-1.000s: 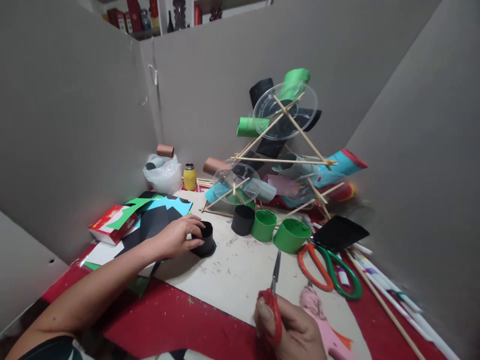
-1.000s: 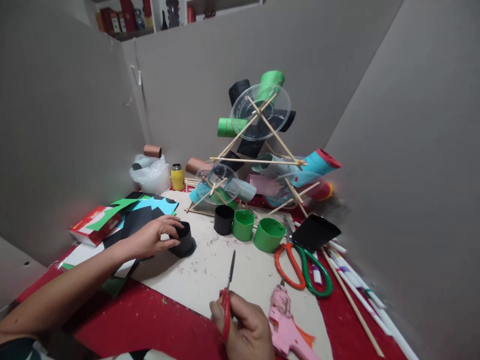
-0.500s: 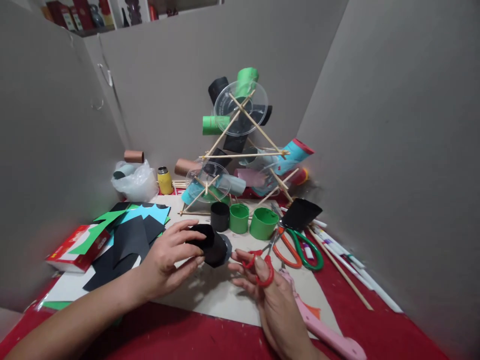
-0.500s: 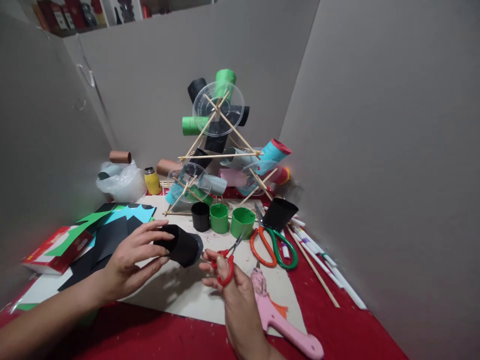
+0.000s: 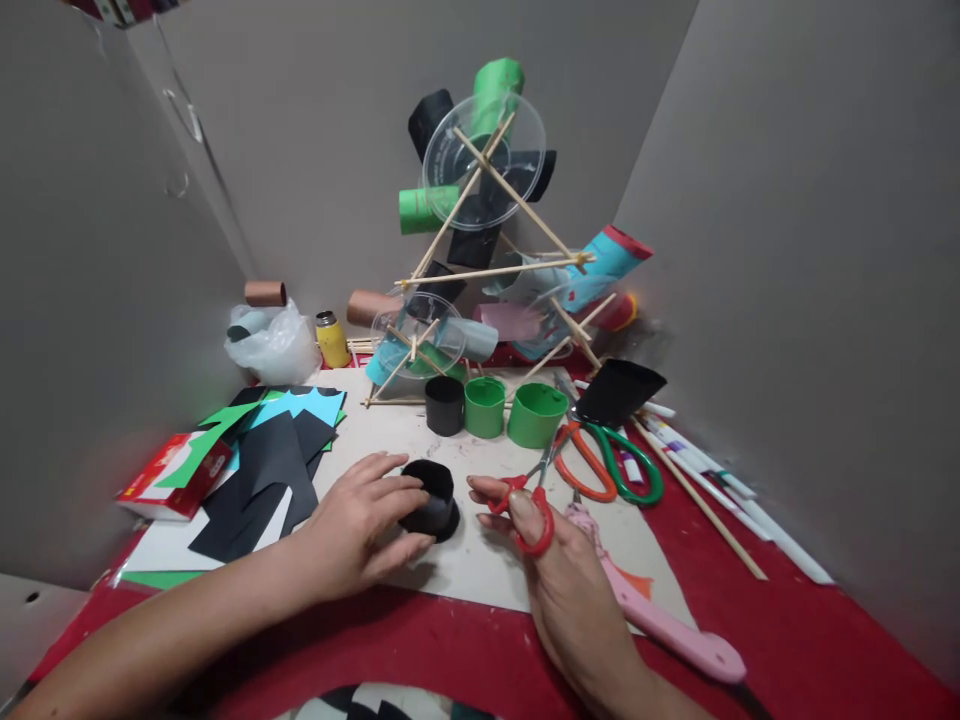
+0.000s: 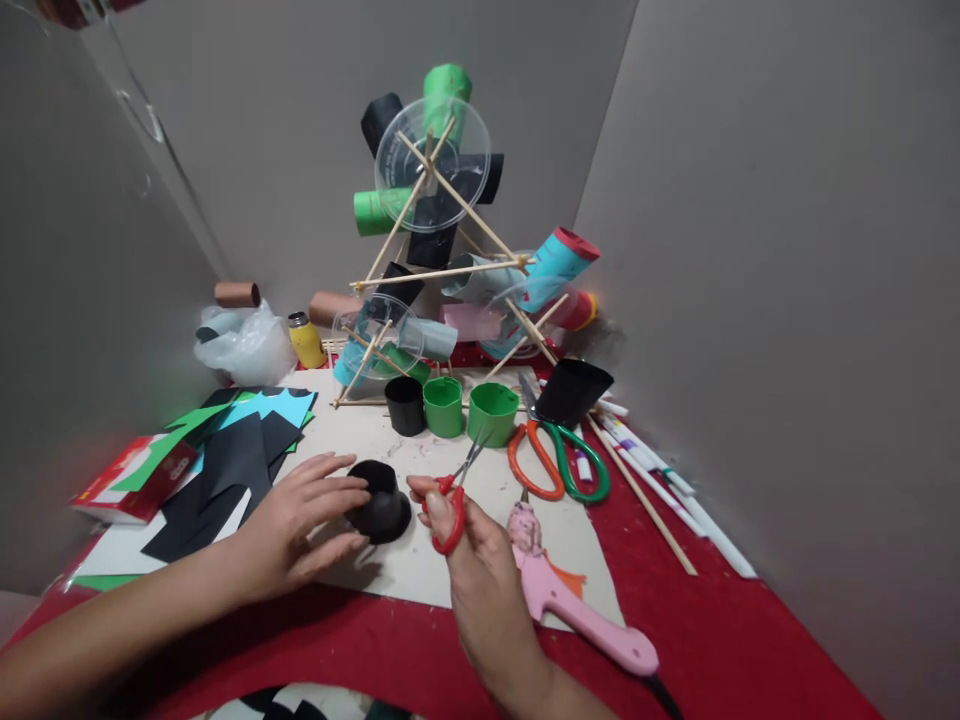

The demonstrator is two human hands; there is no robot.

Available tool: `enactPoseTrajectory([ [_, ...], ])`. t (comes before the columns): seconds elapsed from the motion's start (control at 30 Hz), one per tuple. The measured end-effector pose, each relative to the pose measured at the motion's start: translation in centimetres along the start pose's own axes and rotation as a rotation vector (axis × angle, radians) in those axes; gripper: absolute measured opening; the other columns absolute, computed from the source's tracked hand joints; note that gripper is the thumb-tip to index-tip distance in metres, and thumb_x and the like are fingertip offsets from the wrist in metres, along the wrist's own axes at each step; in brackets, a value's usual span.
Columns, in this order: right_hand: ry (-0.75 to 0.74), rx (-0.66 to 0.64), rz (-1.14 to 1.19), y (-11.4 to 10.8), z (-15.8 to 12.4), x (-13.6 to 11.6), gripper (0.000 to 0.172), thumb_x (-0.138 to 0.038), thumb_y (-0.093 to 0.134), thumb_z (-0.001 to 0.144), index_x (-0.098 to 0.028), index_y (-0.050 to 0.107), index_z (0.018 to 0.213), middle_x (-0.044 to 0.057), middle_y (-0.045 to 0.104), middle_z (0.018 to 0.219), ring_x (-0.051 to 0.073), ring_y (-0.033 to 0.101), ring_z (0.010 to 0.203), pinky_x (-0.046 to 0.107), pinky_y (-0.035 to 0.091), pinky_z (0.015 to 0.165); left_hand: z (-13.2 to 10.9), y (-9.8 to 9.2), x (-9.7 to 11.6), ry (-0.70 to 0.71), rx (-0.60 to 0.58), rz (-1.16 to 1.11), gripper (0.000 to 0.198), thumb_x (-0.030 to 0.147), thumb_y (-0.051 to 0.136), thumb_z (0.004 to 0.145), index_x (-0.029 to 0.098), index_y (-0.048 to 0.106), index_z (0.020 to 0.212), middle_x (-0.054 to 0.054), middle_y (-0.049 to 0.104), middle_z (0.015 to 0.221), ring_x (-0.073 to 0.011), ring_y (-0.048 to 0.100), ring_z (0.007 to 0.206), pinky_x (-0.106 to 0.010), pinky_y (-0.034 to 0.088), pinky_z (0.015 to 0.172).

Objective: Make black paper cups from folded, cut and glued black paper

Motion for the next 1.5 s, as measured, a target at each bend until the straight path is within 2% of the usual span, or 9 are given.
enactPoseTrajectory([
  [0.13,-0.019,0.033,0.057,-0.1,0.2,-0.1,0.04,-0.058,0.064,0.082,-0.023,0.075,0.099,0.008,0.07,0.116,0.027,0.059,0.109,0.04,0.044,0.097,1.1,-1.7,0.2,0.024,-0.007,0.06,0.052,0.036,0.059,0.089,0.016,0.046,0.135,-0.015,0.055,0.137,-0.0312,0.039,0.136,-0.051,0.034,0.11],
  [0.3,-0.049,0.054,0.091,-0.2,0.3,-0.3,0.038,-0.056,0.065,0.082,-0.024,0.075,0.1,0.007,0.072,0.109,0.025,0.061,0.103,0.039,0.044,0.098,3.4,0.0,-0.3,0.019,-0.289,0.004,0.075,0.056,0.053,0.088,0.018,0.03,0.149,-0.018,0.03,0.154,-0.0353,0.024,0.143,-0.056,0.026,0.114],
  [0.67,-0.047,-0.003,0.065,0.1,0.1,-0.6,0.038,-0.057,0.065,0.082,-0.024,0.076,0.099,0.006,0.074,0.101,0.024,0.062,0.102,0.037,0.044,0.098,3.2,1.3,-0.8,-0.025,-0.382,-0.108,0.08,0.06,0.051,0.087,0.015,0.028,0.149,-0.021,0.027,0.155,-0.0345,0.022,0.144,-0.057,0.021,0.115],
  [0.8,-0.037,0.03,0.087,0.0,0.2,-0.6,0.041,-0.058,0.066,0.079,-0.022,0.076,0.096,0.008,0.074,0.101,0.025,0.063,0.1,0.038,0.047,0.095,3.4,-0.7,-1.3,-0.11,-0.241,-0.279,0.068,0.051,0.046,0.094,0.022,0.022,0.151,-0.015,0.023,0.158,-0.0297,0.022,0.144,-0.051,0.023,0.116],
  [0.93,0.044,0.04,0.093,0.2,0.2,-0.6,0.046,-0.063,0.067,0.075,-0.021,0.076,0.092,0.01,0.073,0.104,0.027,0.061,0.103,0.04,0.048,0.091,2.7,-1.7,-3.1,-0.41,0.027,-0.488,0.051,0.046,0.042,0.096,0.022,0.042,0.141,-0.013,0.049,0.142,-0.0262,0.05,0.124,-0.045,0.037,0.107],
  [1.07,0.104,0.04,0.087,0.3,0.1,-0.3,0.049,-0.066,0.068,0.072,-0.021,0.076,0.092,0.011,0.071,0.113,0.028,0.061,0.102,0.043,0.049,0.091,1.4,0.2,-5.0,-0.731,0.014,-0.778,0.051,0.053,0.051,0.09,0.017,0.057,0.126,-0.012,0.062,0.119,-0.0217,0.061,0.098,-0.035,0.049,0.085],
  [1.2,0.086,0.035,0.043,0.3,0.2,-0.2,0.049,-0.065,0.065,0.076,-0.021,0.076,0.097,0.012,0.068,0.12,0.029,0.061,0.105,0.046,0.047,0.095,0.7,2.4,-5.8,-0.844,-0.006,-0.958,0.054,0.059,0.056,0.084,0.014,0.062,0.113,-0.009,0.063,0.099,-0.016,0.059,0.079,-0.028,0.048,0.067],
  [1.33,-0.088,-0.075,-0.168,0.3,-0.1,-0.6,0.039,-0.054,0.061,0.084,-0.023,0.074,0.105,0.011,0.069,0.117,0.029,0.062,0.107,0.042,0.051,0.091,0.6,3.9,-5.6,-0.855,0.024,-1.044,0.051,0.06,0.06,0.081,0.013,0.064,0.103,-0.005,0.061,0.086,-0.0119,0.054,0.069,-0.023,0.043,0.06],
  [1.5,-0.431,-0.42,-0.571,0.2,-1.0,-0.5,0.04,-0.029,0.067,0.082,-0.024,0.065,0.122,0.015,0.054,0.135,0.019,0.066,0.075,0.031,0.057,0.066,0.2,5.3,-5.4,-0.867,0.109,-1.149,0.048,0.056,0.062,0.08,0.013,0.064,0.102,-0.004,0.059,0.082,-0.0094,0.052,0.063,-0.021,0.039,0.055],
])
Point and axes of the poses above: each hand's wrist, its own z-axis towards the middle knuckle, its own y-axis out of the palm, x = y × z, the point moved 1 cm from there along z, towards the middle knuckle
